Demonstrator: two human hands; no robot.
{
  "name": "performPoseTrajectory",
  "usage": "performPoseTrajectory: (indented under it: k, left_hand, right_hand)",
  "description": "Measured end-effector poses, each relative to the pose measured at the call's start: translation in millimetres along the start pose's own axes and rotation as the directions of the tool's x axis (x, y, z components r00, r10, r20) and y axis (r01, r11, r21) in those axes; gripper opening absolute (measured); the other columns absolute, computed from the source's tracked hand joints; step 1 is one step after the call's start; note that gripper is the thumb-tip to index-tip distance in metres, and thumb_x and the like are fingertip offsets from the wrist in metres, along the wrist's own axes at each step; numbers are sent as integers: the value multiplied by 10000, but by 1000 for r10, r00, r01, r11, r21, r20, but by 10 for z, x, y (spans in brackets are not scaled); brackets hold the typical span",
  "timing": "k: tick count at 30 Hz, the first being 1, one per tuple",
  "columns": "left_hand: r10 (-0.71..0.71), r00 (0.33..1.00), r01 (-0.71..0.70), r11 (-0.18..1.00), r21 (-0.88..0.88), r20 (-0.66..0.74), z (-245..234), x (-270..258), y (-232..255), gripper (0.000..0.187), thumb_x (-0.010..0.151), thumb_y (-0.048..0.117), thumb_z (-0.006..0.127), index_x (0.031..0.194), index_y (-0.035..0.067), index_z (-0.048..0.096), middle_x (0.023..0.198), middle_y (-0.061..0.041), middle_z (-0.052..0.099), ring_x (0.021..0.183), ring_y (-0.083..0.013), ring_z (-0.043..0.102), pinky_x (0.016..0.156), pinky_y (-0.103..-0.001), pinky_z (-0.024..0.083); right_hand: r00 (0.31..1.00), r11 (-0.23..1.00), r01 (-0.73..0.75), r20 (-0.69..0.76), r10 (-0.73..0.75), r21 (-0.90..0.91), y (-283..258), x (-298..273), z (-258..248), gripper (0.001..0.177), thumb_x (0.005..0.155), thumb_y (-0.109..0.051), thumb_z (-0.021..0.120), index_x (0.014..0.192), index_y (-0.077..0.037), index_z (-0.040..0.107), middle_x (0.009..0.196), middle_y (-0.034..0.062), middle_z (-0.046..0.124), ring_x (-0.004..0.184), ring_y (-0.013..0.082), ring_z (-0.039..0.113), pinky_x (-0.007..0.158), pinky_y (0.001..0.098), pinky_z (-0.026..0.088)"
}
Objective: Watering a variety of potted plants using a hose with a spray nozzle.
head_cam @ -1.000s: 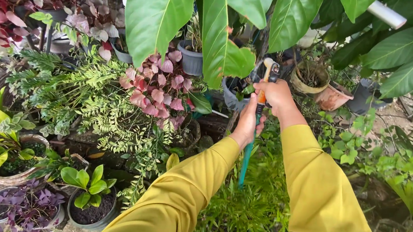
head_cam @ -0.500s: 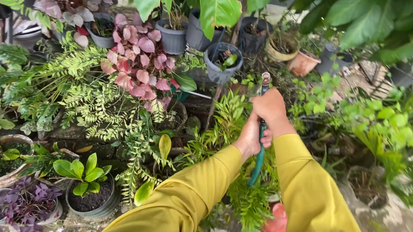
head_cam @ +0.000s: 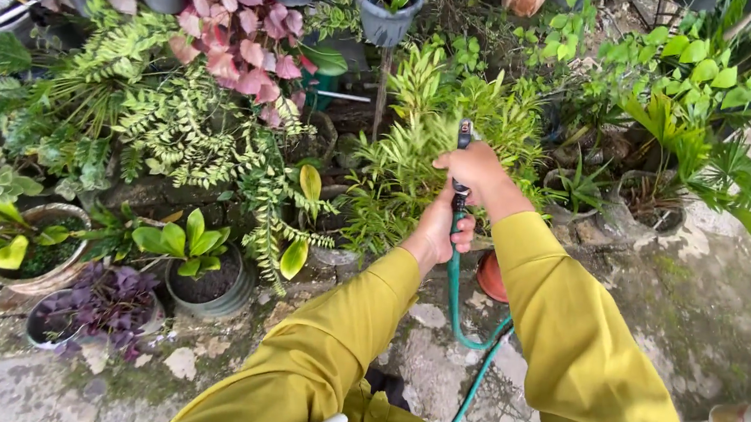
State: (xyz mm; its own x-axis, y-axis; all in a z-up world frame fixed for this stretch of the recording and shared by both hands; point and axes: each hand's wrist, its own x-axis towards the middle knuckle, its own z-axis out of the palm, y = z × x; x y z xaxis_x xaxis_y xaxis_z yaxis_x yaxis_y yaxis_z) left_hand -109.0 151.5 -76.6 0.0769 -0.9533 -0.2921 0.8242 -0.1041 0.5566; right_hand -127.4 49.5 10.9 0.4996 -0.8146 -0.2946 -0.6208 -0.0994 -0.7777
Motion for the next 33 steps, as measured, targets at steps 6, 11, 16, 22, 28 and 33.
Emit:
performPoseTrajectory:
  k: [6, 11, 16, 22, 28, 33]
  left_hand:
    - [108, 990, -107, 994, 16, -95, -341, -700, 269, 582, 985, 744, 351, 915, 195, 531, 546, 46, 360, 385, -93, 257, 405, -292, 222]
    - [148, 964, -128, 987, 102, -219, -817, -1400, 775, 607, 959, 773, 375, 896, 187, 521, 529, 45, 341, 371, -96, 245, 387, -284, 197]
    - [188, 919, -125, 973, 195, -347, -1632, -2184, 1456, 523, 948, 729, 392, 917, 215, 489, 545, 28, 355, 403, -118, 264, 414, -313, 208]
    - [416, 801, -267, 892, 365, -431, -2346, -3231, 2269, 664, 943, 772, 424, 980, 129, 587, 526, 49, 321, 384, -101, 251, 371, -299, 178]
    - [585, 706, -447, 805, 390, -399, -2619, -3343, 2698, 553, 934, 674, 410, 1141, 181, 553, 602, 3, 465, 391, -120, 362, 352, -301, 254]
    - [630, 741, -510, 753, 416, -233, -2489, -3129, 2759, 760, 995, 750, 293, 1221, 69, 543, 649, -4, 494, 415, -108, 384, 358, -275, 279]
  right_hand:
    - [996, 993, 55, 57, -61, 102, -389, -447, 631, 289, 799, -201, 788, 854, 35, 631, 754, 108, 632, 562, 223, 570, 458, 430, 442]
    - [986, 989, 61, 144, -81, 138, -857, -581, 1396, 303, 813, -221, 778, 889, 24, 616, 812, 122, 636, 575, 236, 567, 459, 442, 434]
    - [966, 975, 46, 237, -98, 216, -1495, -895, 2516, 265, 815, -223, 755, 893, -19, 605, 834, 117, 639, 595, 268, 566, 484, 482, 445]
    - [945, 941, 134, 246, -216, 310, -2403, -1284, 3735, 211, 789, -198, 759, 858, -35, 643, 797, 71, 644, 665, 239, 603, 559, 475, 468]
    - [905, 879, 392, 55, -421, 273, -2877, -1568, 4075, 165, 761, -81, 782, 855, -14, 664, 797, 79, 703, 699, 218, 687, 616, 354, 531]
    - [868, 781, 426, 38, -495, 456, -2924, -1346, 3780, 247, 763, -15, 789, 968, -30, 652, 878, 70, 697, 741, 185, 683, 661, 328, 564]
